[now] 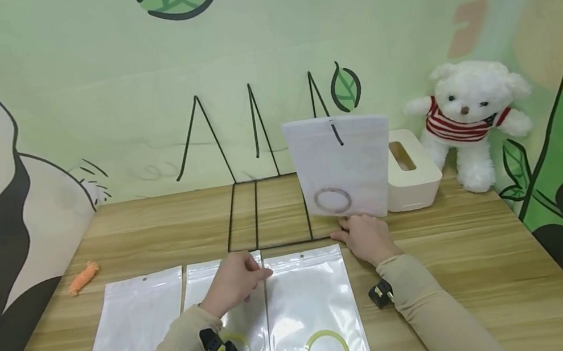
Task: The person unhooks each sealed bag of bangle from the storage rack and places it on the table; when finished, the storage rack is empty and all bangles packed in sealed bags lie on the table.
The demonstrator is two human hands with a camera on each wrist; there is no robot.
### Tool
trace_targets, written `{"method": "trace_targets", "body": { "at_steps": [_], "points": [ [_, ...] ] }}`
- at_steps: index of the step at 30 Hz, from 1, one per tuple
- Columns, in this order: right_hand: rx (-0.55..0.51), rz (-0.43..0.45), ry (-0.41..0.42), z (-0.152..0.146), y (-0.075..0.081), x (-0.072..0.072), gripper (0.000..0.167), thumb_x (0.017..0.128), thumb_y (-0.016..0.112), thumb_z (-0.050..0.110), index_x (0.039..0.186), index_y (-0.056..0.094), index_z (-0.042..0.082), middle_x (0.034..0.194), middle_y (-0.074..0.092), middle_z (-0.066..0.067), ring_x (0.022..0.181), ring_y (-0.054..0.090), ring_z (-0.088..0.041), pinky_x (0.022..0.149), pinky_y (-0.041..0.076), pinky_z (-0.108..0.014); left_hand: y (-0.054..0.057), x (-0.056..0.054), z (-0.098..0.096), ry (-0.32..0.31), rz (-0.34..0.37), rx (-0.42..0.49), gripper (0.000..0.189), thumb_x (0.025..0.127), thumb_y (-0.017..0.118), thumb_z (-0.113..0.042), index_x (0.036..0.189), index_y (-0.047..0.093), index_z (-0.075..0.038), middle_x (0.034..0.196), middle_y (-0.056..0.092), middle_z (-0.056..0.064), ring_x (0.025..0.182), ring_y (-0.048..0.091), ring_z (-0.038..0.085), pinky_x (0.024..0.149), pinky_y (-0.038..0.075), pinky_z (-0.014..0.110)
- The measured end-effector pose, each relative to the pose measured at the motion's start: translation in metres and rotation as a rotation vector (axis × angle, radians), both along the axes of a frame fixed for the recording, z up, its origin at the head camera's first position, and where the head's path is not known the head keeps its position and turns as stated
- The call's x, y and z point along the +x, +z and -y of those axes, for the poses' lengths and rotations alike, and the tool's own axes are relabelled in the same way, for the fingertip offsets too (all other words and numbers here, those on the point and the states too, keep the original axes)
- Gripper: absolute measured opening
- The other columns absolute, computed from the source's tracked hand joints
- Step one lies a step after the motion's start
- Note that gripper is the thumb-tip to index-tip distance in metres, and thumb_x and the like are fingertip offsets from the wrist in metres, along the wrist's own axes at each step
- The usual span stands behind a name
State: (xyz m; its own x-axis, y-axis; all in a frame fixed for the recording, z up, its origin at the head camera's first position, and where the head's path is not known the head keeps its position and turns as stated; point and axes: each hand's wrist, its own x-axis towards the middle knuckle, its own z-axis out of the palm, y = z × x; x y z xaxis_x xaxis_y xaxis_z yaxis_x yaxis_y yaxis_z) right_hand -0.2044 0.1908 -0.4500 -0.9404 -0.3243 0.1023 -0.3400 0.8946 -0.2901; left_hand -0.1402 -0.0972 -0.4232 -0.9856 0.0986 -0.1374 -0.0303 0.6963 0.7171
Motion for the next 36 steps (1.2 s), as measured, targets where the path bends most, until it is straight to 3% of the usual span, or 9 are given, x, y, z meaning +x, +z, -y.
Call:
{"method": "trace_targets", "body": {
  "at_steps": [5, 8, 11, 14, 18, 21, 25, 28, 36],
  "points": [
    [0.005, -0.019, 0.001, 0.000, -0.001, -0.001, 0.039, 0.091, 0.066, 0.040, 0.117, 0.071, 0.011, 0.090, 0.068, -0.019, 0.063, 0.059, -0.024, 0.044, 0.041, -0.036, 0.008, -0.025, 0.021, 0.042, -0.126, -0.074, 0.021, 0.085, 0.076, -0.024, 0.090, 0.067, -0.006, 0.078, 0.064, 0.004, 0.068, 0.058, 0.019, 0.060, 0.049, 0.033],
    [0.010, -0.023, 0.002, 0.000, -0.002, -0.001, 0.035, 0.091, 0.066, 0.040, 0.110, 0.072, 0.012, 0.086, 0.067, -0.018, 0.063, 0.059, -0.025, 0.044, 0.042, -0.036, 0.006, -0.042, 0.036, 0.031, -0.153, -0.053, 0.035, 0.087, 0.074, -0.021, 0.113, 0.065, 0.000, 0.107, 0.067, 0.016, 0.093, 0.063, 0.028, 0.083, 0.052, 0.042],
    [0.010, -0.015, 0.003, 0.001, -0.002, -0.001, 0.037, 0.091, 0.066, 0.040, 0.113, 0.071, 0.011, 0.086, 0.068, -0.019, 0.064, 0.061, -0.026, 0.046, 0.043, -0.037, 0.001, -0.055, 0.047, -0.004, -0.132, -0.055, 0.054, 0.088, 0.073, -0.021, 0.131, 0.055, 0.005, 0.130, 0.057, 0.024, 0.109, 0.058, 0.034, 0.097, 0.046, 0.047],
    [0.008, -0.010, 0.001, 0.001, -0.001, -0.001, 0.043, 0.091, 0.066, 0.040, 0.121, 0.069, 0.010, 0.092, 0.069, -0.021, 0.068, 0.063, -0.028, 0.047, 0.045, -0.038, -0.004, -0.063, 0.053, -0.041, -0.070, -0.083, 0.068, 0.088, 0.073, -0.026, 0.140, 0.044, 0.007, 0.140, 0.048, 0.025, 0.119, 0.053, 0.036, 0.104, 0.041, 0.049],
    [0.012, -0.020, 0.002, 0.003, -0.001, -0.002, 0.045, 0.091, 0.066, 0.040, 0.123, 0.068, 0.009, 0.094, 0.069, -0.022, 0.071, 0.065, -0.031, 0.047, 0.045, -0.039, -0.010, -0.068, 0.055, -0.067, -0.007, -0.119, 0.077, 0.087, 0.073, -0.032, 0.145, 0.038, 0.005, 0.144, 0.043, 0.025, 0.131, 0.042, 0.039, 0.110, 0.033, 0.050],
    [0.022, -0.025, 0.006, 0.003, -0.001, -0.001, 0.046, 0.091, 0.066, 0.040, 0.124, 0.067, 0.008, 0.095, 0.069, -0.024, 0.072, 0.066, -0.032, 0.046, 0.045, -0.038, -0.014, -0.070, 0.057, -0.087, 0.010, -0.144, 0.066, 0.087, 0.074, -0.032, 0.137, 0.049, 0.002, 0.133, 0.053, 0.023, 0.122, 0.050, 0.039, 0.104, 0.040, 0.051],
    [0.027, -0.030, 0.004, 0.003, -0.001, -0.001, 0.046, 0.091, 0.066, 0.040, 0.124, 0.067, 0.008, 0.096, 0.069, -0.024, 0.073, 0.067, -0.034, 0.047, 0.047, -0.040, -0.018, -0.072, 0.061, -0.101, 0.022, -0.182, 0.069, 0.087, 0.073, -0.032, 0.140, 0.046, 0.002, 0.144, 0.043, 0.024, 0.131, 0.041, 0.042, 0.109, 0.033, 0.052],
    [0.028, -0.035, 0.002, 0.002, -0.001, 0.000, 0.046, 0.091, 0.067, 0.040, 0.124, 0.067, 0.007, 0.099, 0.069, -0.024, 0.077, 0.067, -0.037, 0.049, 0.049, -0.042, -0.019, -0.073, 0.063, -0.098, 0.036, -0.193, 0.083, 0.087, 0.073, -0.034, 0.148, 0.031, 0.004, 0.156, 0.021, 0.023, 0.142, 0.019, 0.042, 0.116, 0.017, 0.051],
    [0.020, -0.030, 0.003, 0.001, -0.001, 0.000, 0.046, 0.092, 0.065, 0.039, 0.123, 0.067, 0.006, 0.106, 0.068, -0.024, 0.083, 0.067, -0.039, 0.052, 0.051, -0.044, -0.021, -0.075, 0.062, -0.094, 0.035, -0.220, 0.083, 0.086, 0.073, -0.037, 0.146, 0.034, 0.006, 0.156, 0.020, 0.023, 0.142, 0.018, 0.042, 0.116, 0.016, 0.050]
  ]
}}
